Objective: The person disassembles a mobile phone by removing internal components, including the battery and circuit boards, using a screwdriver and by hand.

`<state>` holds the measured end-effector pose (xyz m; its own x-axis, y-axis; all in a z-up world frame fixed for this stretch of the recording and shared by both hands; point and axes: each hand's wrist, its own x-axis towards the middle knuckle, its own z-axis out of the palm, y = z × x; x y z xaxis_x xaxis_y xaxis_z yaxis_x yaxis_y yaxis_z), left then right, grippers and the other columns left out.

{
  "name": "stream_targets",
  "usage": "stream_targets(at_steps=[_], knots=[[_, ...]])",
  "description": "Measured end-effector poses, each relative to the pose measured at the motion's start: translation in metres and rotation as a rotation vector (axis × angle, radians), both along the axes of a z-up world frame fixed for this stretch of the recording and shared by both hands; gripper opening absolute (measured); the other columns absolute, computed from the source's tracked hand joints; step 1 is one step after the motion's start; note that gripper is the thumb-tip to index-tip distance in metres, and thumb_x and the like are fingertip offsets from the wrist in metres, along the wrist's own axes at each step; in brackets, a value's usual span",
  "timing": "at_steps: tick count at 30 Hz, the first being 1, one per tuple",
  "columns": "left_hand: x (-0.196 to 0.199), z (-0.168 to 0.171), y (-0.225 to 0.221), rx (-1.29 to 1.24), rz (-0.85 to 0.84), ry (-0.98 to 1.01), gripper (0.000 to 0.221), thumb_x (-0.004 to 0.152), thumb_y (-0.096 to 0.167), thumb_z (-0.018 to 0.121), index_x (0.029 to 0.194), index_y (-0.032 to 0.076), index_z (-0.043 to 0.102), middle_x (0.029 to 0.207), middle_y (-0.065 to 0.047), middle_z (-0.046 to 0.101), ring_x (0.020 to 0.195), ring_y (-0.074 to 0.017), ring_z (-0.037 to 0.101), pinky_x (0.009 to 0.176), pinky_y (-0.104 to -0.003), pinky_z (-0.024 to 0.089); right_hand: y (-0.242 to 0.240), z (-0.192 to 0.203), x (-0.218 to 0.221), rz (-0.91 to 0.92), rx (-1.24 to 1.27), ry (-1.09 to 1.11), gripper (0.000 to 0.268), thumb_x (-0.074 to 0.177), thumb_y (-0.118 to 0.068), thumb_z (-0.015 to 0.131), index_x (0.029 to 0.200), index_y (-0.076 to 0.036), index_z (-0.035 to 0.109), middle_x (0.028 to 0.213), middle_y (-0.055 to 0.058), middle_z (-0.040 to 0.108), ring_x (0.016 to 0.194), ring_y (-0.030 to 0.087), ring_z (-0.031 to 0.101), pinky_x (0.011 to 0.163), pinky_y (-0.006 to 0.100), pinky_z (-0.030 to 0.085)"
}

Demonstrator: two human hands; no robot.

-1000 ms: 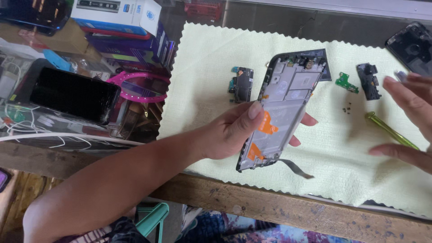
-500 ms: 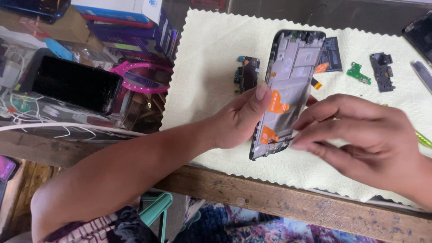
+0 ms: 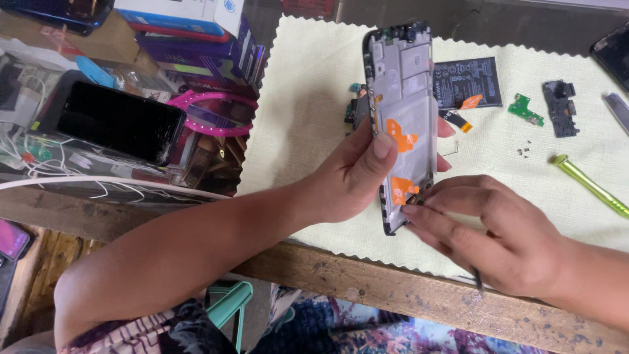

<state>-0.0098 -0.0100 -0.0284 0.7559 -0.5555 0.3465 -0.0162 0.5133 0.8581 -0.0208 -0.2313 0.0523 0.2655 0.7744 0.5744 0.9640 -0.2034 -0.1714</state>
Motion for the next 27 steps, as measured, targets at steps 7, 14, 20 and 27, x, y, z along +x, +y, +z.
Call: stream_targets(at_steps=[7,14,20,27], knots=[[-0.004,0.014,0.009,0.089,-0.025,-0.064,0.065,0.115,0.049,0.054,0.159,0.009,0.027,0.151,-0.008,0.043,0.137,-0.0192,0.052,0.116,-0.038,0.052,-0.005,0.008,0.002,-0.03,0.061,0.092,0.028,0.08,-0.007,0.087,0.099,0.002,0.069,0.098,0.015,0.071,0.094,0.03,0.073,0.079,0.039,0.062],[-0.001,0.032,0.021,0.055,-0.207,0.016,0.071,0.108,0.008,0.074,0.161,0.01,0.026,0.154,-0.007,0.04,0.148,-0.0191,0.043,0.131,-0.039,0.037,-0.005,0.01,0.003,-0.089,0.184,0.181,0.037,0.078,-0.01,0.088,0.101,0.006,0.064,0.095,0.018,0.071,0.092,0.029,0.074,0.08,0.04,0.063],[0.004,0.048,0.024,0.147,-0.24,0.077,0.075,0.095,0.008,0.073,0.158,0.006,0.033,0.154,-0.005,0.047,0.14,-0.0165,0.049,0.124,-0.04,0.048,-0.013,0.009,0.012,-0.102,0.198,0.177,0.045,0.075,-0.016,0.091,0.104,0.005,0.063,0.097,0.017,0.065,0.09,0.029,0.072,0.077,0.036,0.063],[0.001,0.041,0.023,0.096,-0.288,0.124,0.075,0.103,0.005,0.074,0.164,0.006,0.031,0.142,-0.003,0.052,0.131,-0.0108,0.052,0.111,-0.031,0.049,-0.019,0.003,0.013,-0.092,0.166,0.179,0.044,0.074,-0.015,0.091,0.105,0.003,0.066,0.095,0.015,0.064,0.086,0.026,0.07,0.071,0.035,0.059]])
